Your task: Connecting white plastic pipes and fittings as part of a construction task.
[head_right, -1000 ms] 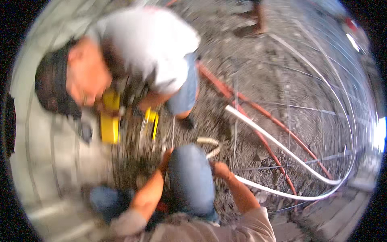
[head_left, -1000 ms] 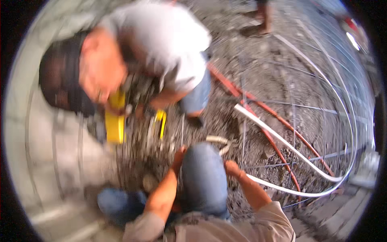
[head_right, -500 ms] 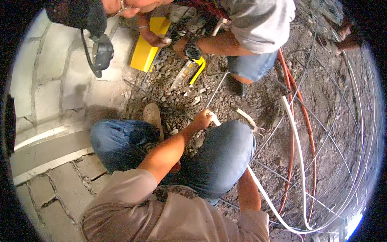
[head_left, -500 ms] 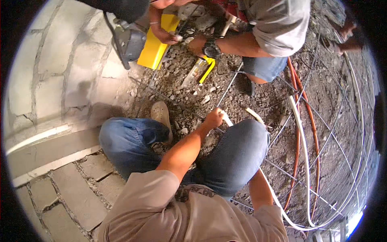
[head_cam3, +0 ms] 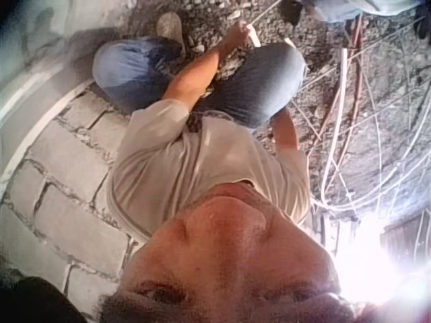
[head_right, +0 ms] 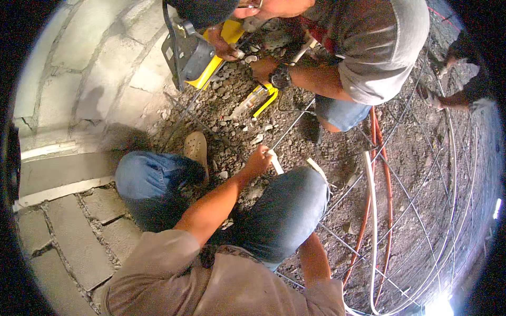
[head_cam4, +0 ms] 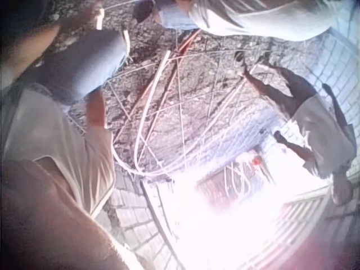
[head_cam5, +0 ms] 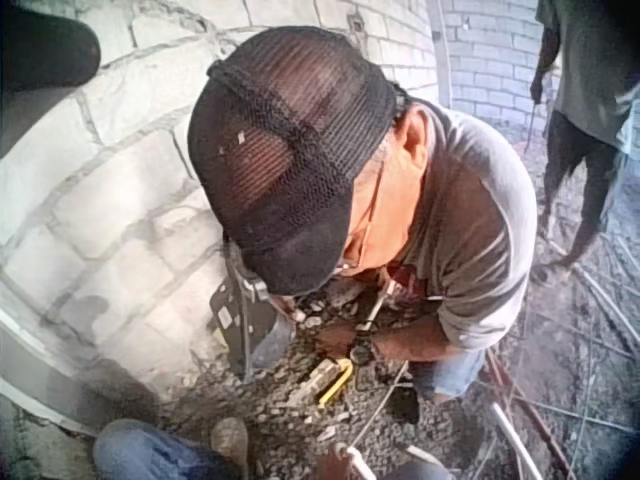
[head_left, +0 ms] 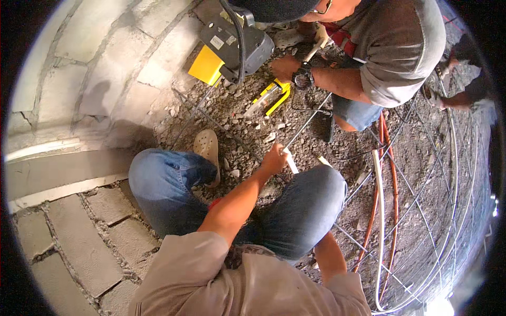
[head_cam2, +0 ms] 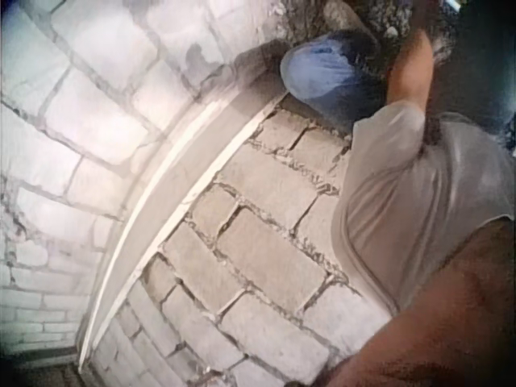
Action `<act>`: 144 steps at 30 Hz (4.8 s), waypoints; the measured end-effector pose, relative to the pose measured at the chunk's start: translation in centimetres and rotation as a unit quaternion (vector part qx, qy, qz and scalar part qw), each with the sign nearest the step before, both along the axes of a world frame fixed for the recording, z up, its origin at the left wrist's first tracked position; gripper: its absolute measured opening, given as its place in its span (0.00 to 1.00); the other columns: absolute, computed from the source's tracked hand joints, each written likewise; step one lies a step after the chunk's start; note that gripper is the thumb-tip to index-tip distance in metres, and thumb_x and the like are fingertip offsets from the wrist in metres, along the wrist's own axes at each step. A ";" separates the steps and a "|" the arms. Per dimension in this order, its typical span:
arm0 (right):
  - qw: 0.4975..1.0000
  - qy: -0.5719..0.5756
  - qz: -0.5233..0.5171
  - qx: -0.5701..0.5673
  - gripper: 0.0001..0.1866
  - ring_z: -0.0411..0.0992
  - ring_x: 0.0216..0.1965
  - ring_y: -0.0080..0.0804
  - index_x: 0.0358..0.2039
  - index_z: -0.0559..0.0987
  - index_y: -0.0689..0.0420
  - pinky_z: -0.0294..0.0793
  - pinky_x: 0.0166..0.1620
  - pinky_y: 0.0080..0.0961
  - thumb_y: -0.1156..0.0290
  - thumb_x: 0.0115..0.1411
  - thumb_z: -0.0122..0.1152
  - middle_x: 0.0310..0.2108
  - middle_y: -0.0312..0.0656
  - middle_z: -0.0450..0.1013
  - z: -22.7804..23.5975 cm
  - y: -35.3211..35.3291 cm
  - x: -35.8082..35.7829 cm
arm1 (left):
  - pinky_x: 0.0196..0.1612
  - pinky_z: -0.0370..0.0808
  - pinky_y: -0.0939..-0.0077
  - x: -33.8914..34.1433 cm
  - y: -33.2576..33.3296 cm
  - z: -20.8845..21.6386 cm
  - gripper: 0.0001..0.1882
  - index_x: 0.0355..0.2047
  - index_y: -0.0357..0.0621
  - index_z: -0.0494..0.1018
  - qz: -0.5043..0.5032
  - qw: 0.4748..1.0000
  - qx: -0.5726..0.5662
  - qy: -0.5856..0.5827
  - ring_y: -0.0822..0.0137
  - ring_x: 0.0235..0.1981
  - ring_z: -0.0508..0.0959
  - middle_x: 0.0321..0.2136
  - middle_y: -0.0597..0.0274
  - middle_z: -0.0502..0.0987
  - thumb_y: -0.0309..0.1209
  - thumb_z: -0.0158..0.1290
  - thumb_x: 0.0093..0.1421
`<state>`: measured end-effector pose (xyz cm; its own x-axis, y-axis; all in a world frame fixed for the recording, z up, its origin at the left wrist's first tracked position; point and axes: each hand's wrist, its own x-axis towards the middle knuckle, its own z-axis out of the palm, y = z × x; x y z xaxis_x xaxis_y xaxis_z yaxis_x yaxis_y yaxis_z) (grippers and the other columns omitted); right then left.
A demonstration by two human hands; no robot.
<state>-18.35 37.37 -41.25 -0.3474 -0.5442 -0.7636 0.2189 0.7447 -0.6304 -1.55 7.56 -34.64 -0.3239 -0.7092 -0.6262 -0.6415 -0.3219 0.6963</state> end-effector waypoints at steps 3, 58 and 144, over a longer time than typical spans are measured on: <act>1.000 0.005 0.002 -0.002 0.15 0.77 0.37 0.30 0.47 0.81 0.62 0.78 0.41 0.31 0.64 0.67 0.61 0.37 0.43 0.81 0.2 -0.4 0.0 | 0.45 0.78 0.55 1.0 -0.8 0.7 0.27 0.59 0.38 0.66 0.003 0.994 -0.098 -0.043 0.47 0.42 0.83 0.37 0.39 0.81 0.41 0.55 0.65; 0.895 0.203 0.232 -0.323 0.28 0.72 0.51 0.29 0.66 0.69 0.57 0.72 0.57 0.33 0.77 0.64 0.54 0.63 0.43 0.69 13.4 -51.7 -6.4 | 0.50 0.77 0.61 39.8 -17.9 18.4 0.25 0.60 0.41 0.72 0.016 0.985 0.055 -0.164 0.57 0.48 0.81 0.47 0.50 0.81 0.39 0.59 0.66; 0.942 0.308 0.110 -0.074 0.18 0.82 0.32 0.50 0.47 0.78 0.52 0.81 0.34 0.45 0.55 0.64 0.68 0.30 0.48 0.81 18.9 -7.7 -2.8 | 0.42 0.78 0.55 -4.6 -15.6 19.5 0.16 0.51 0.47 0.78 -0.597 0.731 -0.326 0.051 0.48 0.39 0.81 0.37 0.52 0.79 0.38 0.58 0.67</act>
